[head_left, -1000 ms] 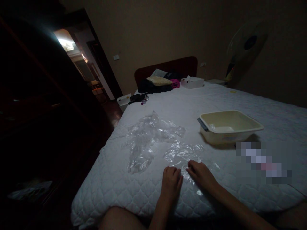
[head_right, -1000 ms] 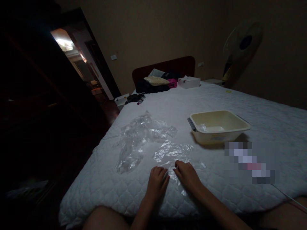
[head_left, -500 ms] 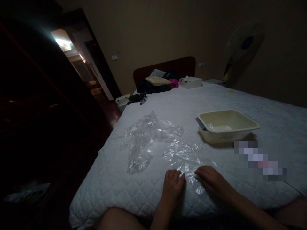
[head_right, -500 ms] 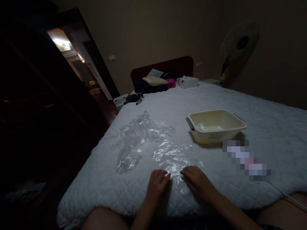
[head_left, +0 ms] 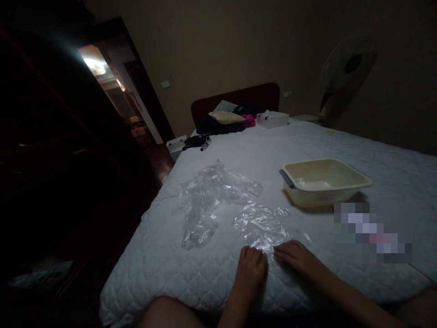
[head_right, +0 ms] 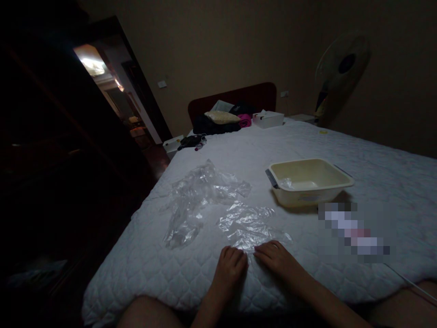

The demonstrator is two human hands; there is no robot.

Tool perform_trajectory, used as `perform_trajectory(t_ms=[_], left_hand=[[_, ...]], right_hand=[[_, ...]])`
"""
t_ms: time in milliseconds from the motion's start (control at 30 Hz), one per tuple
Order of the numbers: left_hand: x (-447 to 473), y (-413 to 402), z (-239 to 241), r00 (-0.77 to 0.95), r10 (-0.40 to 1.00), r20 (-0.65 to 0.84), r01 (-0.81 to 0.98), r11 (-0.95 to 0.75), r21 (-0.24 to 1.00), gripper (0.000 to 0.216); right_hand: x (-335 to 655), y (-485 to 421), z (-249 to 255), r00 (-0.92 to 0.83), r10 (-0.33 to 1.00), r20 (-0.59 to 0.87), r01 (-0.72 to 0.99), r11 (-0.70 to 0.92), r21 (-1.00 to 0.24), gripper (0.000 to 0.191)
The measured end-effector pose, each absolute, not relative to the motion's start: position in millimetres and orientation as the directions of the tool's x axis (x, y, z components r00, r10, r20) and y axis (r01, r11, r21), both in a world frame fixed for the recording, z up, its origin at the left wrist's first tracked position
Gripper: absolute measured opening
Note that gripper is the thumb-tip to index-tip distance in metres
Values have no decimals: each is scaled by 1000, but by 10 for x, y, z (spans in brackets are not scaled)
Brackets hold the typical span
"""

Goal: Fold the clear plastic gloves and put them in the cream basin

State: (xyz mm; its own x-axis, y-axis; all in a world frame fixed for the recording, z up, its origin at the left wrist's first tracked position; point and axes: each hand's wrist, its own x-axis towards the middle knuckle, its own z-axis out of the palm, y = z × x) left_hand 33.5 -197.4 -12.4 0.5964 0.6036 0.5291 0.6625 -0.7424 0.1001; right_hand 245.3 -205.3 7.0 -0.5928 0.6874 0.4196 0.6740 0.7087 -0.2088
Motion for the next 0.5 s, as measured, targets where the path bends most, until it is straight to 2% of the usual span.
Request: perform_trajectory(t_ms=[133,300,500], left_hand=[[323,-1967,-179,617,590,520,662,-747,63,12],[314,-1965,-217,658,569,493,655,-756,-1,9],[315,-1984,-207,674,563,479,649,-760,-20,12]], right_hand=[[2428,-2067,153,-578,731,363,664,680,-312,30],[2373,-2042,165,-524,774,355,699,629,-340,26],[2231,-1986,51,-316,861,399,784,474,-400,24]])
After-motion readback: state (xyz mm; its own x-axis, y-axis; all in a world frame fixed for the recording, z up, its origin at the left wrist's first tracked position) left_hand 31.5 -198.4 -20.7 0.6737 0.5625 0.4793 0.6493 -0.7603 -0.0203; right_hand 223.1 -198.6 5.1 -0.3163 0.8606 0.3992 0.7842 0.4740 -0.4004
